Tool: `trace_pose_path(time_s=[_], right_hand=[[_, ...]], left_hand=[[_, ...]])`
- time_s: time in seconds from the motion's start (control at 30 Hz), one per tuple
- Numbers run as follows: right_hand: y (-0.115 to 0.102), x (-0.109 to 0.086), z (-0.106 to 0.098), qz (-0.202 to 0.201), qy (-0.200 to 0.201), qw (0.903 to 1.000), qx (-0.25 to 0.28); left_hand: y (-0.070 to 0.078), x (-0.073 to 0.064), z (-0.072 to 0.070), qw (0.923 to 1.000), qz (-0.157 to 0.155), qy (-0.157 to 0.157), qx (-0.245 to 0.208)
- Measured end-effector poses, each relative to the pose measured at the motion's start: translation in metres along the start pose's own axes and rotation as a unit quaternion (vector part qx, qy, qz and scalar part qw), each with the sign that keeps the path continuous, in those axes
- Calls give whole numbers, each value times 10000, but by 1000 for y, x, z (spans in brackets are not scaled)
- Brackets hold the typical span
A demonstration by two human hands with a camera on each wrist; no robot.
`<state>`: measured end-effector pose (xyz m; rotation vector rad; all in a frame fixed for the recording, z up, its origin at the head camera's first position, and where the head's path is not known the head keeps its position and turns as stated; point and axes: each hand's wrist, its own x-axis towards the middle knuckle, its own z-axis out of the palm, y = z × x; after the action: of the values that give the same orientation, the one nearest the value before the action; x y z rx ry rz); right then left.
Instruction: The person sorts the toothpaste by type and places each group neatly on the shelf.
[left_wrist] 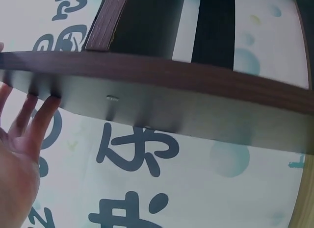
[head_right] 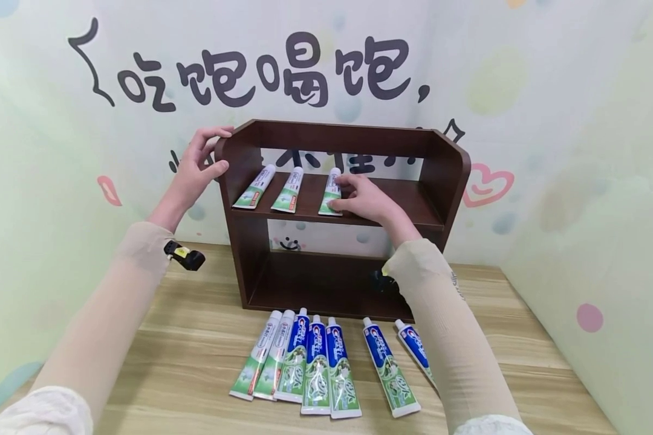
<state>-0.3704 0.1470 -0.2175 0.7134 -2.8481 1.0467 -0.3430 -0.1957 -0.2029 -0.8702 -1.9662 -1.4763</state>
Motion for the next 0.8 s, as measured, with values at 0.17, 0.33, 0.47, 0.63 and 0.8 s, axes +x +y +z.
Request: trace_pose_path(time_s=[0.17,0.33,0.47,0.63,0.8], right_hand=[[0,0,1,-7,22,10000,-17],[1,-1,1,35,59,10000,-45],[1,-2,1,39,65,10000,-21],[1,-2,2,45,66,10000,2],[0,-2,2,11,87,10000,35]], left_hand=[[-16,6,-6,9995,90,-131,-255],[-22,7,-8,9993,99,-187,-320],[-22,7,-8,9992,90,-185,-335],[-21,7,-7,9990,91,-157,-417],[-23,7,-8,9989,104,-132,-444]])
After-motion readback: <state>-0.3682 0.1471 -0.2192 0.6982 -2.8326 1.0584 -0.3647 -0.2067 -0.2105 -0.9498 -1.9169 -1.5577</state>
